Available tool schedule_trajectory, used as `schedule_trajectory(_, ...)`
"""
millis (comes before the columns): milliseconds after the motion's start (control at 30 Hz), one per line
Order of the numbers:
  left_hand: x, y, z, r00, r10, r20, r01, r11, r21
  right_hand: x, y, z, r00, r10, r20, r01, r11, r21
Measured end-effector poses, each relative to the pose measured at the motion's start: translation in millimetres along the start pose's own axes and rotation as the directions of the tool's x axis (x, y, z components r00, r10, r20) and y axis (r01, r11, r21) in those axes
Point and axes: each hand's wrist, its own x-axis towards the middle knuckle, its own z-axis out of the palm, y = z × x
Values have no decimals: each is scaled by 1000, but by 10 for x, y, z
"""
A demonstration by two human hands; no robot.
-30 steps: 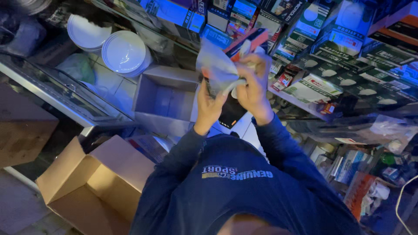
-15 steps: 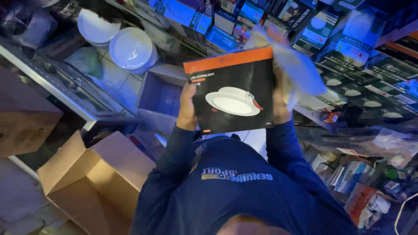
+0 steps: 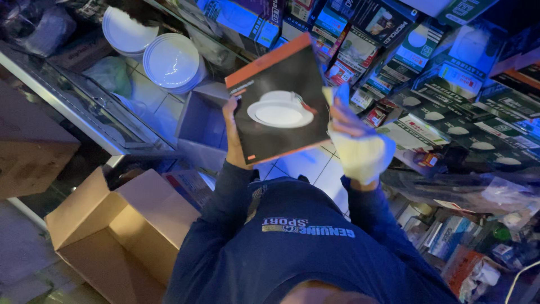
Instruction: The person wipes the exterior of a product box with a cloth, handling the box and moving it in and out of a cardboard container.
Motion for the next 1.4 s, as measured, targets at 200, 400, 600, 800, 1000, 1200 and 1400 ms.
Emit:
schedule_trajectory(200,297,173,-416,978,207,26,-200,964,-174,-926,699,363,564,823,65,-113,-1,994)
schedule_trajectory(400,155,-226,-8,941,167,-295,-126,980,153,-1074,861,680,742,537,-401,-573,819,34)
schedule_trajectory(600,341,-687,-469,991,126,54,-128,992,20,-789,646,740,683,729,53,-324,237,916)
schedule_trajectory(800,-7,-738,-187,907,345,244,-400,520,755,-781,506,837,858,514,-3,-428,717,550)
schedule_trajectory(1000,-294,-659,326,779,294,554,-625,293,724,-679,179,977,851,498,169,-512,711,483)
schedule_trajectory(1200,-341,-559,233,849,400,344,-507,438,742,-326,-41,713,962,42,269,-134,933,335)
schedule_trajectory(1400,-342,-597,159,870,413,268,-490,775,399,-380,72,806,974,24,227,-68,980,187)
